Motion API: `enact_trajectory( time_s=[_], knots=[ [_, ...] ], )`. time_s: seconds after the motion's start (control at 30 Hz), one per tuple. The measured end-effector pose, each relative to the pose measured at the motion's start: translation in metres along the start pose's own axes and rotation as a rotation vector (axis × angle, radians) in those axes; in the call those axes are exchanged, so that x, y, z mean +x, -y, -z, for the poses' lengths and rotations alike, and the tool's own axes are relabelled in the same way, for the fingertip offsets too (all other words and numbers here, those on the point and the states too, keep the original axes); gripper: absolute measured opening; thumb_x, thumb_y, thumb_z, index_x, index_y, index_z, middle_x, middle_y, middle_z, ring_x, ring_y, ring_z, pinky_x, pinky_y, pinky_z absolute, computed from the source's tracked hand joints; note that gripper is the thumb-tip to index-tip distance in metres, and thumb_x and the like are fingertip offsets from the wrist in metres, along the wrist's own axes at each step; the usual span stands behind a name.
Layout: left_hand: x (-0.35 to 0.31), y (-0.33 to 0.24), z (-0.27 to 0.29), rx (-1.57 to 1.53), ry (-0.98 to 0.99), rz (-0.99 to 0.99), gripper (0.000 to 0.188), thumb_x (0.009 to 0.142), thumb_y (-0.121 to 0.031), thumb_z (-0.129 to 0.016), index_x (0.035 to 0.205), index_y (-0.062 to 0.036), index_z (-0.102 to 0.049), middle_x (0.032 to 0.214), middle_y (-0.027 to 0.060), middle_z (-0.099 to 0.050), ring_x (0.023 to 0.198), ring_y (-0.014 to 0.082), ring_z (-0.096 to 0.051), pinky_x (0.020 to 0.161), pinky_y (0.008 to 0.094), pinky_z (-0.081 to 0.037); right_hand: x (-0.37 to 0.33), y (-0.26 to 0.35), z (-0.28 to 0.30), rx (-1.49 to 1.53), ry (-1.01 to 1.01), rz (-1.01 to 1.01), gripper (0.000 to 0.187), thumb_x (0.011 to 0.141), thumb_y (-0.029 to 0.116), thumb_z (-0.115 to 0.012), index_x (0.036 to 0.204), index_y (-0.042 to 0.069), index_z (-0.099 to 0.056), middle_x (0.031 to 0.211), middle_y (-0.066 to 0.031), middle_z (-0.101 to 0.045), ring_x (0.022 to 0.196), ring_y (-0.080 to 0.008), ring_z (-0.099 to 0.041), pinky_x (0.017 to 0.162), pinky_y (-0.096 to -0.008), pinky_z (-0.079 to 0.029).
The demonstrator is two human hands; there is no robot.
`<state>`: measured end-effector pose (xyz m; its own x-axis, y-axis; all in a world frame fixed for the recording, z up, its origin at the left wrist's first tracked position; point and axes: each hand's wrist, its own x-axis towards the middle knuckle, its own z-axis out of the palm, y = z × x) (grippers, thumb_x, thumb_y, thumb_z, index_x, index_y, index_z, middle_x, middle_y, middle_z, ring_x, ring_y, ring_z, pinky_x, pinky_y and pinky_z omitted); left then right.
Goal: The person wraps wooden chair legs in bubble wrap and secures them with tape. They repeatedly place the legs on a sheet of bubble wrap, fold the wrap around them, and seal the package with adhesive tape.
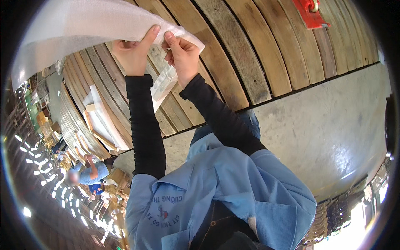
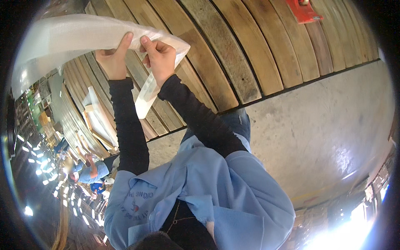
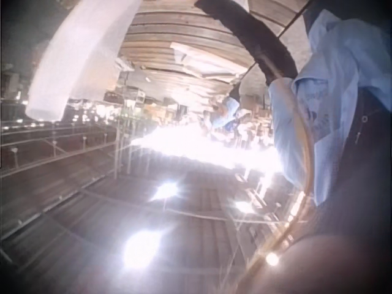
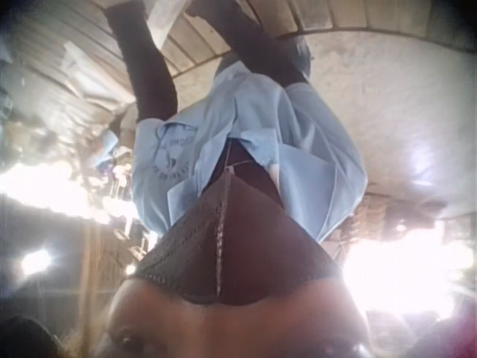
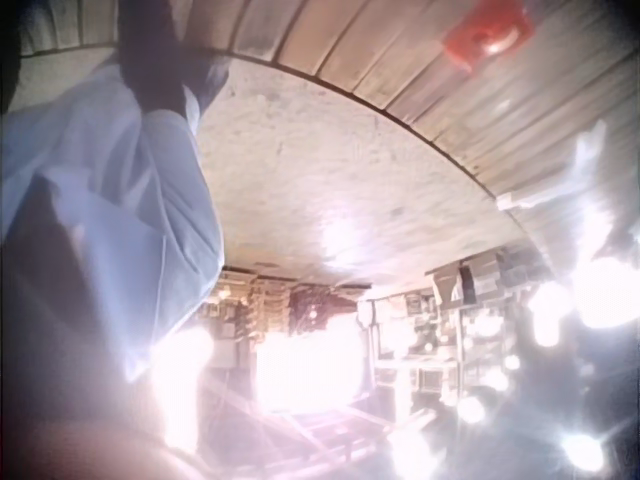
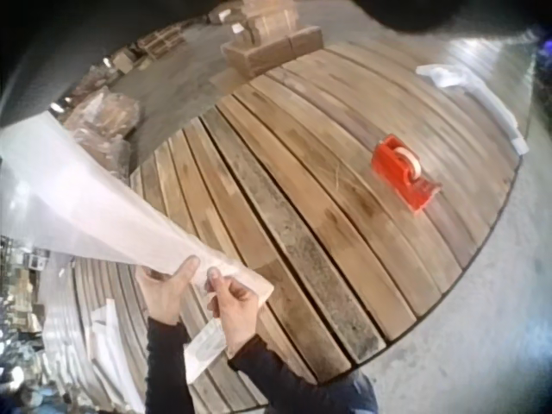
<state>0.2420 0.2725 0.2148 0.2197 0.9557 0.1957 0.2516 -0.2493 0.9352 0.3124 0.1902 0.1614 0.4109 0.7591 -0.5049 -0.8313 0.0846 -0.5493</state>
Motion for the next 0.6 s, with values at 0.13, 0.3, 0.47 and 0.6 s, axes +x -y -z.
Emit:
enact_trajectory(
  time_s=[0.13,0.3,0.47,0.6],
  knots=[
    [0.001,-0.006,-0.005,-0.111,0.029,-0.006,0.051,0.071,-0.006,-0.093,0.112,0.0051,-0.064,0.109,0.0119,-0.07,0.095,0.0166,-0.069,0.084,0.0277,-0.055,0.007,-0.028,0.016,-0.128,0.007,-0.138,0.057,0.091,0.048,-0.076,0.058,0.003,-0.064,0.053,-0.0032,-0.058,0.044,-0.009,-0.052,0.042,-0.0246,-0.04],
    [0.005,-0.001,-0.001,-0.155,0.074,-0.022,0.059,0.073,-0.007,-0.092,0.121,0.0061,-0.06,0.117,0.0152,-0.068,0.1,0.0183,-0.069,0.089,0.0308,-0.055,-0.004,-0.068,0.062,-0.762,-0.031,0.056,0.059,0.083,0.048,-0.084,0.06,-0.002,-0.063,0.051,-0.0042,-0.056,0.047,-0.012,-0.056,0.05,-0.0318,-0.048],
    [0.005,0.003,0.003,-0.216,0.139,-0.028,0.062,0.072,-0.008,-0.093,0.121,0.007,-0.059,0.116,0.0155,-0.068,0.101,0.0192,-0.069,0.089,0.0309,-0.056,0.009,-0.003,0.054,-1.072,-0.07,0.865,0.078,0.067,0.04,-0.095,0.12,-0.001,-0.055,0.114,-0.0168,-0.061,0.094,-0.0237,-0.064,0.08,-0.0347,-0.053],
    [0.021,0.023,0.008,-0.203,0.209,-0.073,0.062,0.072,-0.007,-0.092,0.122,0.0076,-0.058,0.117,0.016,-0.068,0.102,0.0197,-0.069,0.09,0.0315,-0.056,0.069,0.041,0.046,-0.705,0.604,0.508,0.047,0.09,0.018,-0.077,0.129,0.0,-0.057,0.115,-0.0073,-0.067,0.106,-0.0158,-0.063,0.094,-0.0337,-0.052]
  ],
)
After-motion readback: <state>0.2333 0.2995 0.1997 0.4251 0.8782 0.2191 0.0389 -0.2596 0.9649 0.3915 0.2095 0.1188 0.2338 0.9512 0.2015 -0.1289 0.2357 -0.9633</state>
